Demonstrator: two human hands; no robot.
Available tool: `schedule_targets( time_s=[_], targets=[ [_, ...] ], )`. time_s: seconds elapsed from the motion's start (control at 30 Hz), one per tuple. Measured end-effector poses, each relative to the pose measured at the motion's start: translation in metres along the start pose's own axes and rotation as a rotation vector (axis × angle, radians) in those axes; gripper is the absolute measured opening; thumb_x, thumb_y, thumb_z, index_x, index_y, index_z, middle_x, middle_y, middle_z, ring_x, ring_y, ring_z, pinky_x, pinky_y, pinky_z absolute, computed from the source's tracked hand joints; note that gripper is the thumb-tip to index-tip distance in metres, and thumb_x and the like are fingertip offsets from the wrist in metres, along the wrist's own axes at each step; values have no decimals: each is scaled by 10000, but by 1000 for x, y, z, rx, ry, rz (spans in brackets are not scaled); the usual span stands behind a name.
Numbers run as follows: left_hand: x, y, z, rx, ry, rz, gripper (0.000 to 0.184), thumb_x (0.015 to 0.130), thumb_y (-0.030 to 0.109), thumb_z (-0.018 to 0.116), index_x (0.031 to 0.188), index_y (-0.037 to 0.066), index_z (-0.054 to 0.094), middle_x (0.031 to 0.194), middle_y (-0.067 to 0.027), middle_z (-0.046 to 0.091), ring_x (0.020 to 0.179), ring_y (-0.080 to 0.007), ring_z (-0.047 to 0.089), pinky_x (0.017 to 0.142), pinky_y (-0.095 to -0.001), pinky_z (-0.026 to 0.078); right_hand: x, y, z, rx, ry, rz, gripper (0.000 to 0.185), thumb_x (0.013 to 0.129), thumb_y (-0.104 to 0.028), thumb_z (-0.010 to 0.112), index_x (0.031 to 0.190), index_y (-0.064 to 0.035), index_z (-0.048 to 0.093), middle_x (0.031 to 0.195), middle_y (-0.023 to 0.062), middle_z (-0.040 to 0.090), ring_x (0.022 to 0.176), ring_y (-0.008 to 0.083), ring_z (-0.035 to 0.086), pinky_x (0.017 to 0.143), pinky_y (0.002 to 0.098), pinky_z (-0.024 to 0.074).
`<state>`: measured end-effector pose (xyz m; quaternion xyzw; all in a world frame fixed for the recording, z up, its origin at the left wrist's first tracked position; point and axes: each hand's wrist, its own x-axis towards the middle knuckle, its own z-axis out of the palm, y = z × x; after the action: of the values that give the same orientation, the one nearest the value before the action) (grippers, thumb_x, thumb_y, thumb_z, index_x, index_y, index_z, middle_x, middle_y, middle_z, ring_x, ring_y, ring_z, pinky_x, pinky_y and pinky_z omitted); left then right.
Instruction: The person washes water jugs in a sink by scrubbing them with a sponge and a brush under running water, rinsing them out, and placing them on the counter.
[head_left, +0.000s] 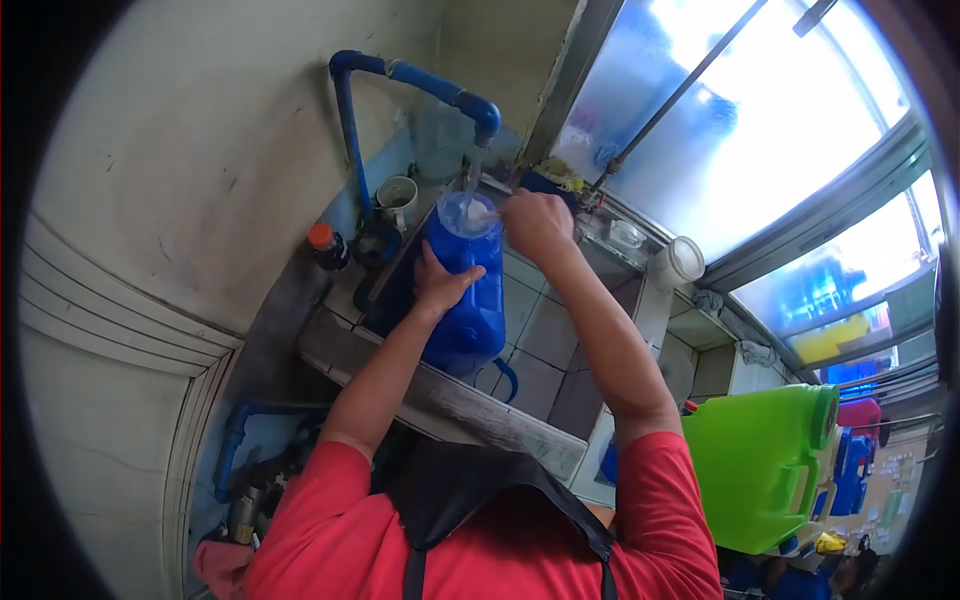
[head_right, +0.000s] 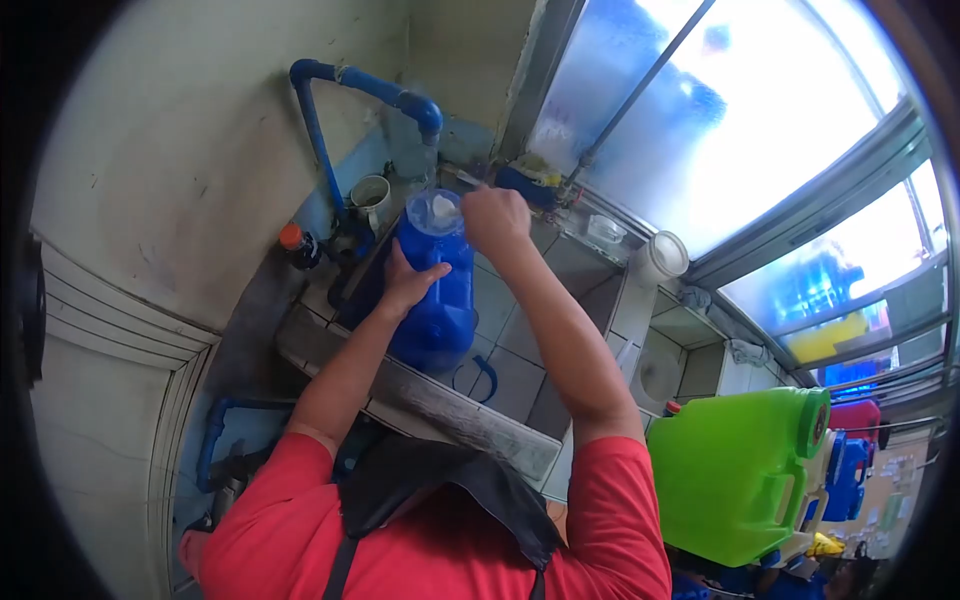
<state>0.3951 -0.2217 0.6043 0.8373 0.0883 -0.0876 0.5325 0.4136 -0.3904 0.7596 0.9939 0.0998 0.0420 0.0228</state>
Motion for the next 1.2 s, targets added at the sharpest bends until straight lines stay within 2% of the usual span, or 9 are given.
schedule_targets(
  time_s=[0.17,0.23,0.33,0.47,0.6,0.73,0.87,1.0,1.2],
  targets=[
    [-2,2,-2,-1,-19,-29,1310,614,506,857,1561,102,46,1553,-284,190,1426,-433,259,1158,-492,258,21,-21,-10,-33,24,51,159,788,-139,620,877,-133,751,952,142,713,903,322,698,770,414,562],
    [-4,3,-2,8,-8,-47,1308,618,523,847,1562,105,43,1554,-285,188,1425,-434,259,1156,-500,253,15,-35,-36,-35,-146,-72,142,783,-131,647,858,-126,767,946,121,735,926,289,715,748,388,575],
    [-5,7,3,64,14,-40,1307,620,541,838,1561,108,41,1554,-285,188,1423,-434,263,1156,-508,246,27,-25,-42,-85,-86,8,140,761,-122,640,832,-90,756,868,137,731,864,304,720,735,407,578],
    [-10,13,4,58,-4,-82,1303,628,549,830,1562,114,31,1557,-283,183,1417,-441,271,1159,-516,232,24,-38,-14,-101,-10,-72,160,742,-144,667,860,-97,763,901,142,733,868,303,720,739,402,578],
    [-15,15,5,54,10,-96,1308,636,562,824,1563,122,12,1562,-281,165,1429,-439,243,1164,-523,209,25,-13,-37,-44,-137,-4,159,747,-134,660,865,-100,761,913,149,729,873,311,717,751,408,576],
    [-15,20,9,79,14,-127,1314,633,582,821,1563,125,12,1562,-283,160,1441,-429,217,1164,-532,199,20,-24,1,-50,-15,-34,158,740,-144,667,857,-95,761,893,145,731,877,309,717,750,397,578],
    [-16,7,16,55,33,-81,1315,630,593,820,1562,125,20,1560,-283,165,1434,-431,233,1157,-554,199,12,-22,-36,-35,-72,15,130,752,-112,655,831,-81,753,896,149,730,873,285,722,732,391,579],
    [-13,14,15,49,37,-57,1314,629,594,822,1560,118,26,1557,-286,169,1428,-436,248,1153,-562,201,18,-12,16,-168,136,-64,117,767,-125,660,825,-101,759,885,121,737,867,283,724,705,377,580],
    [-14,18,19,88,47,-80,1315,630,581,825,1559,108,25,1553,-289,176,1426,-438,250,1151,-550,220,-2,-49,-24,-4,-20,67,132,749,-139,656,807,-68,751,874,172,725,849,307,722,721,397,579]
  ],
)
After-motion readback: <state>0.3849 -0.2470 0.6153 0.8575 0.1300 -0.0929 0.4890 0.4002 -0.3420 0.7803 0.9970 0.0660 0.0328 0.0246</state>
